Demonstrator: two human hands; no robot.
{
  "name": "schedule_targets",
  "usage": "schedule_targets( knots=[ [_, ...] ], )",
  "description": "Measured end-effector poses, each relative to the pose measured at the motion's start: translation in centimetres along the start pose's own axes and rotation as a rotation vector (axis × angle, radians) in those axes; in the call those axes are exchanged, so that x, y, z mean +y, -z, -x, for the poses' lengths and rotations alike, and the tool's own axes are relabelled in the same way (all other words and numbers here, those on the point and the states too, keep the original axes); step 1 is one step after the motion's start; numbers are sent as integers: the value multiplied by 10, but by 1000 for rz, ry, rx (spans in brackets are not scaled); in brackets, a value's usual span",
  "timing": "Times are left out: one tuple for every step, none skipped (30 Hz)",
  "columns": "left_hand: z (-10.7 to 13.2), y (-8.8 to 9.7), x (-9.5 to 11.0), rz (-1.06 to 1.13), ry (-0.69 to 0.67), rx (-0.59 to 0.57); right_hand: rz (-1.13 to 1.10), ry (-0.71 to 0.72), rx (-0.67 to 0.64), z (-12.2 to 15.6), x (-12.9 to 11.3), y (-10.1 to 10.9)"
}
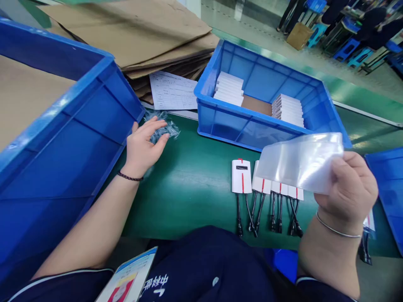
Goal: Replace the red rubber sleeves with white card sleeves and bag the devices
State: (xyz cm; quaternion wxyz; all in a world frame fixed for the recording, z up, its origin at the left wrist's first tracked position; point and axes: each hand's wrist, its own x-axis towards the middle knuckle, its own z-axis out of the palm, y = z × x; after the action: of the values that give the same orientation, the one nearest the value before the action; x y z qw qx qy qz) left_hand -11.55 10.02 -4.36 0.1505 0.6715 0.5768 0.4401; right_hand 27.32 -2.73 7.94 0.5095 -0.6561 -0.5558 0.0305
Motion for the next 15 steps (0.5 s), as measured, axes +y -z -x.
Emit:
schedule_targets(
  knots=[
    [7,7,10,32,15,61,-13,13,-22,0,-11,-14],
    [15,13,20,88,40,102,2,53,-66,2,-24,-29],
    [24,19,30,174,80,110,53,125,-128,5,-38,-45],
    [33,24,39,287,143,79,131,223,-200,11,-52,-62],
    [42,27,46,410,229,17,207,337,-293,20,-65,-82],
    [50,28,51,532,336,-73,278,432,-388,32,-77,-104],
    [57,27,53,634,455,-172,361,472,-496,45,-86,-128],
    [63,25,52,701,569,-265,438,495,-656,59,-92,-153],
    [67,21,48,733,668,-342,487,510,-811,73,-95,-177],
    [71,17,42,735,741,-391,512,505,-935,85,-96,-199],
    [72,13,36,717,784,-415,523,475,-1013,95,-95,-217],
    [73,9,28,687,803,-423,514,461,-1074,103,-93,-231],
    [72,7,21,647,806,-423,497,452,-1117,106,-91,-239],
    [70,7,15,591,799,-429,472,450,-1151,107,-89,-241],
    [68,8,9,501,777,-444,441,453,-1186,104,-87,-239]
  ],
)
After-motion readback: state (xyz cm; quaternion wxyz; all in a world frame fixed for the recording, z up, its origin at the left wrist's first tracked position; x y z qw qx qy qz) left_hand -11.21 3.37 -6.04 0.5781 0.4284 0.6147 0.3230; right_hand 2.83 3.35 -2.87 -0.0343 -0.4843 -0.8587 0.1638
